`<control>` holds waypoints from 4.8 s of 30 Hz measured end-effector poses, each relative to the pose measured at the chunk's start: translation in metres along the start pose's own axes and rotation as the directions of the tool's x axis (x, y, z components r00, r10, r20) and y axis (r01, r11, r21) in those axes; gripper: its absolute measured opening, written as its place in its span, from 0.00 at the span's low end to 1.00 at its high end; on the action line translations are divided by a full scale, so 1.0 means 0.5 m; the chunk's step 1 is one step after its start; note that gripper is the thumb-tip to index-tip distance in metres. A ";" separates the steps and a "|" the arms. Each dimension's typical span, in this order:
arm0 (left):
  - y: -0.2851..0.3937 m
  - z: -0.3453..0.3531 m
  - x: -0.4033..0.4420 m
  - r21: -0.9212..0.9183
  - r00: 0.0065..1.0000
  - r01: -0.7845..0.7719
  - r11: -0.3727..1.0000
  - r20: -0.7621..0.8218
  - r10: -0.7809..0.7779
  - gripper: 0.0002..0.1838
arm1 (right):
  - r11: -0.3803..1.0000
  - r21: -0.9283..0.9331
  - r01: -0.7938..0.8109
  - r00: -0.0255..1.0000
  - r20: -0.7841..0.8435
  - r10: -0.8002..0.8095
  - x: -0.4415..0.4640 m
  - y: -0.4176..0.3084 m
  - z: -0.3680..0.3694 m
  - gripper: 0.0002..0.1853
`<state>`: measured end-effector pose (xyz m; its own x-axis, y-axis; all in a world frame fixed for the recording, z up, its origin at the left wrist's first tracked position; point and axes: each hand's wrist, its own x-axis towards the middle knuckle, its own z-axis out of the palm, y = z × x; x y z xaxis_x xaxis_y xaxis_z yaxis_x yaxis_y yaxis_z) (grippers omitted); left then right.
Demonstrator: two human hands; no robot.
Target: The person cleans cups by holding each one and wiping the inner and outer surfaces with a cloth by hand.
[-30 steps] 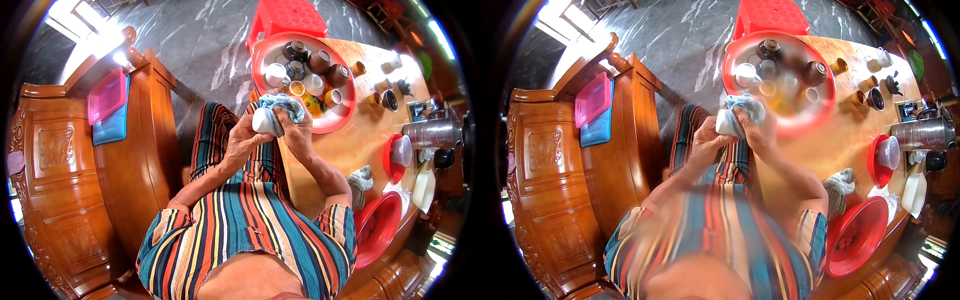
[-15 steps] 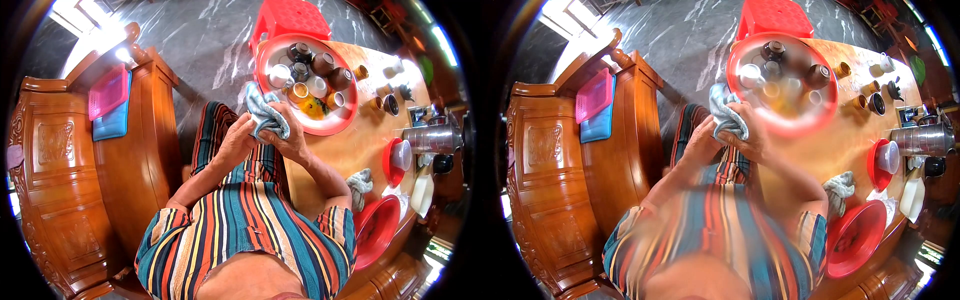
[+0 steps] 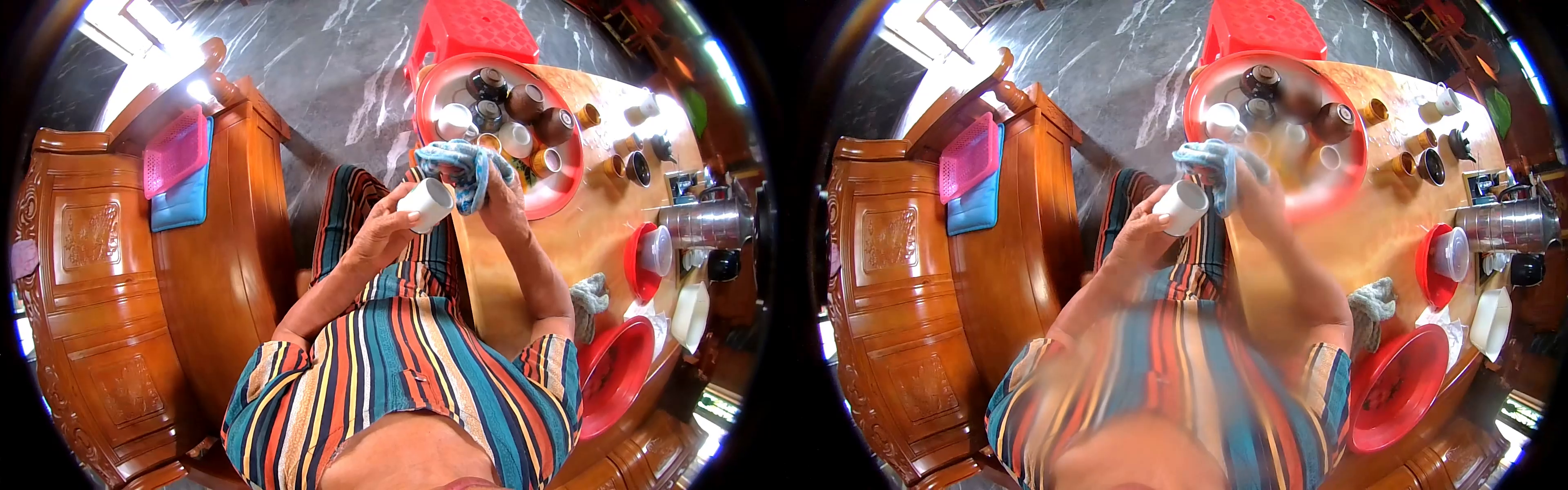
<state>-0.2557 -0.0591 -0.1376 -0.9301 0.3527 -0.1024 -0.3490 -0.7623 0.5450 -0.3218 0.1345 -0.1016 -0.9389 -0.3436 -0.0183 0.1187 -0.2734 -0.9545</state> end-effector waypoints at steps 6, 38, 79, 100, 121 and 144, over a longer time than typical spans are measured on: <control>0.022 -0.003 -0.001 -0.029 0.993 0.062 0.998 0.098 -0.058 0.27 | 0.994 -0.066 -0.083 0.927 0.361 0.102 -0.022 -0.033 0.057 0.28; -0.001 0.012 -0.007 0.194 0.995 -0.030 0.981 -0.087 0.048 0.25 | 0.593 -0.617 0.518 0.855 0.353 -0.380 -0.039 0.018 0.072 0.25; -0.029 0.017 -0.021 0.212 0.998 0.048 0.976 -0.052 -0.037 0.28 | 0.975 -0.179 0.132 0.976 0.195 -0.097 -0.030 -0.001 0.068 0.18; -0.004 0.022 -0.015 -0.216 0.956 0.222 0.951 -0.145 -0.257 0.30 | 0.680 -0.505 0.531 0.824 0.495 -0.276 -0.026 0.016 0.042 0.40; -0.009 0.018 -0.029 -0.266 0.974 0.221 0.938 0.009 -0.227 0.25 | 0.995 -0.096 0.032 0.893 0.449 0.015 -0.023 0.004 0.035 0.30; -0.005 0.002 -0.015 -0.264 0.956 0.278 0.924 0.167 -0.240 0.26 | 0.994 0.089 -0.061 0.995 0.086 0.053 -0.003 0.037 0.002 0.23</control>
<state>-0.2477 -0.0592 -0.1374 -0.7865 0.6110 -0.0898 -0.6111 -0.7491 0.2556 -0.3177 0.1291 -0.1189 -0.8998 -0.4341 -0.0433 0.2038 -0.3307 -0.9215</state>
